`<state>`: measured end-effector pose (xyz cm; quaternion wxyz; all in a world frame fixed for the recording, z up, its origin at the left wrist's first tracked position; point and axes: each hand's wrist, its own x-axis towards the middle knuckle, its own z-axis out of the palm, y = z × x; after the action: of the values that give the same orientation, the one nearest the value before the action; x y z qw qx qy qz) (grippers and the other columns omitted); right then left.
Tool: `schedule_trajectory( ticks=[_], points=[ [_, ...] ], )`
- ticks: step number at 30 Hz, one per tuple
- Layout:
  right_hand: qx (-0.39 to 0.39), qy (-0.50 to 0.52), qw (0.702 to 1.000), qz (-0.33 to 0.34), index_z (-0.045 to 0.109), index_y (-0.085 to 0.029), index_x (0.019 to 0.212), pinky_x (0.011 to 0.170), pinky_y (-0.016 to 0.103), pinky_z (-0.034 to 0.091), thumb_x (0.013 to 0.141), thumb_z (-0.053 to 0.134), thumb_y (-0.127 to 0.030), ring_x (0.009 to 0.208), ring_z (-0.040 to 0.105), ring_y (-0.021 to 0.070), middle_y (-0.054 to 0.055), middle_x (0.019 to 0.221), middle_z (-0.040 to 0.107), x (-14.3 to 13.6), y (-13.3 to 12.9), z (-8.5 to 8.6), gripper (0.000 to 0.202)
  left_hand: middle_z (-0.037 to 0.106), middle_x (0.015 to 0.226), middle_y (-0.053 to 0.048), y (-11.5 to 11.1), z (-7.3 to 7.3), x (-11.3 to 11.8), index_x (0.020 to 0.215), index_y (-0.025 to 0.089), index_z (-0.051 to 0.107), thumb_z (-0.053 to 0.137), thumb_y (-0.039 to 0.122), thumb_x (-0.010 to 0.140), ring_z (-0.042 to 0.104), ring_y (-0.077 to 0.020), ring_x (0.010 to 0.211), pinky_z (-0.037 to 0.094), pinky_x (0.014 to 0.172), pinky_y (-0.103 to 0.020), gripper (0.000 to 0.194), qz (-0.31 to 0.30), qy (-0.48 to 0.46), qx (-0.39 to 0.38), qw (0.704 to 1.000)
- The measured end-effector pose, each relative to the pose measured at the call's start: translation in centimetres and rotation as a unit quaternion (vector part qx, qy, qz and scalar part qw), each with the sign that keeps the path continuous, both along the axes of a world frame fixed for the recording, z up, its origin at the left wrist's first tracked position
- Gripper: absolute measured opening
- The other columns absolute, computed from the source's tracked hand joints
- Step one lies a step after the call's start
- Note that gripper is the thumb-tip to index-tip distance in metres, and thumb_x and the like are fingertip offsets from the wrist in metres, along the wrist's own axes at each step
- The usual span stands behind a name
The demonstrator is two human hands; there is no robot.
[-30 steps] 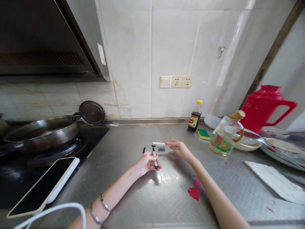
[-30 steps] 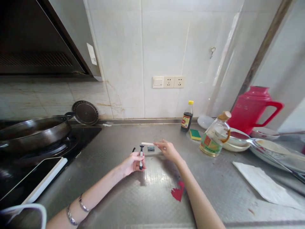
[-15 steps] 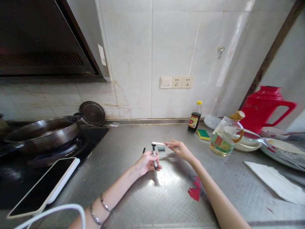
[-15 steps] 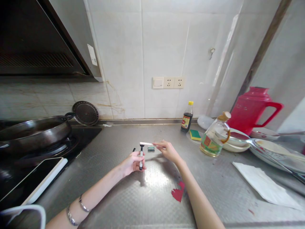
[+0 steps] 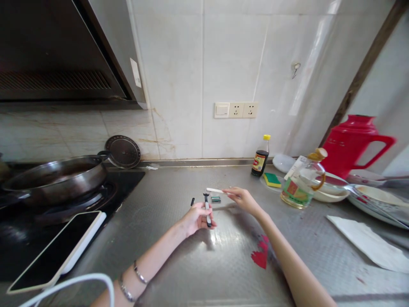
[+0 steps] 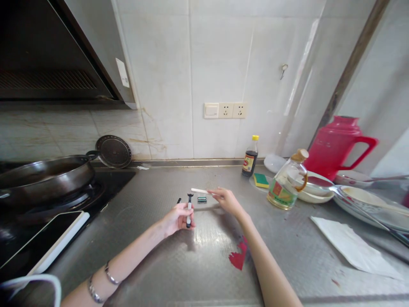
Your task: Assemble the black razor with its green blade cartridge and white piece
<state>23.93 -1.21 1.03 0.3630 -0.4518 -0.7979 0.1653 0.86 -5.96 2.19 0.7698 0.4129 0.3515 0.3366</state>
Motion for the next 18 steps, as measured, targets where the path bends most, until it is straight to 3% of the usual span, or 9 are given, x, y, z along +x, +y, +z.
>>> schedule_trajectory(
  ticks=[5,10,14,18],
  points=[
    [0.002,-0.003,0.999,0.035,0.063,-0.022,0.111,0.079,0.032,0.044,0.087,0.044,-0.033,0.085,0.059,0.0197,0.008,0.094,0.068,-0.4,-0.18,0.23,0.033,0.057,0.062,0.001,0.0,-0.07,0.02,0.089,0.015,0.043,0.058,0.017,0.072,0.063,-0.0161,0.052,0.051,0.052,-0.028,0.022,-0.003,-0.006,0.002,1.0],
    [0.007,0.003,1.0,0.015,0.064,-0.021,0.11,0.079,0.033,0.044,0.086,0.044,-0.034,0.085,0.06,0.0203,0.009,0.096,0.067,-0.58,-0.34,0.45,0.033,0.057,0.061,0.001,-0.16,0.09,0.08,0.088,0.015,0.043,0.059,0.017,0.071,0.063,-0.0163,0.052,0.051,0.052,-0.028,0.023,-0.005,0.001,0.002,1.0],
    [0.0,0.001,0.999,0.043,0.063,-0.022,0.111,0.082,0.033,0.043,0.087,0.045,-0.033,0.087,0.059,0.0199,0.008,0.098,0.068,-0.67,-0.29,0.35,0.032,0.057,0.061,0.001,-0.21,0.09,0.08,0.088,0.016,0.043,0.061,0.02,0.07,0.063,-0.0159,0.052,0.051,0.053,-0.028,0.026,-0.006,-0.001,0.005,1.0],
    [0.002,-0.001,1.0,0.011,0.064,-0.02,0.11,0.078,0.032,0.044,0.086,0.044,-0.033,0.084,0.059,0.0198,0.009,0.097,0.067,-0.28,-0.17,0.25,0.034,0.056,0.062,0.002,-0.15,-0.02,-0.06,0.09,0.017,0.042,0.062,0.021,0.069,0.062,-0.0158,0.052,0.051,0.052,-0.028,0.029,-0.021,0.001,0.019,1.0]
  ],
)
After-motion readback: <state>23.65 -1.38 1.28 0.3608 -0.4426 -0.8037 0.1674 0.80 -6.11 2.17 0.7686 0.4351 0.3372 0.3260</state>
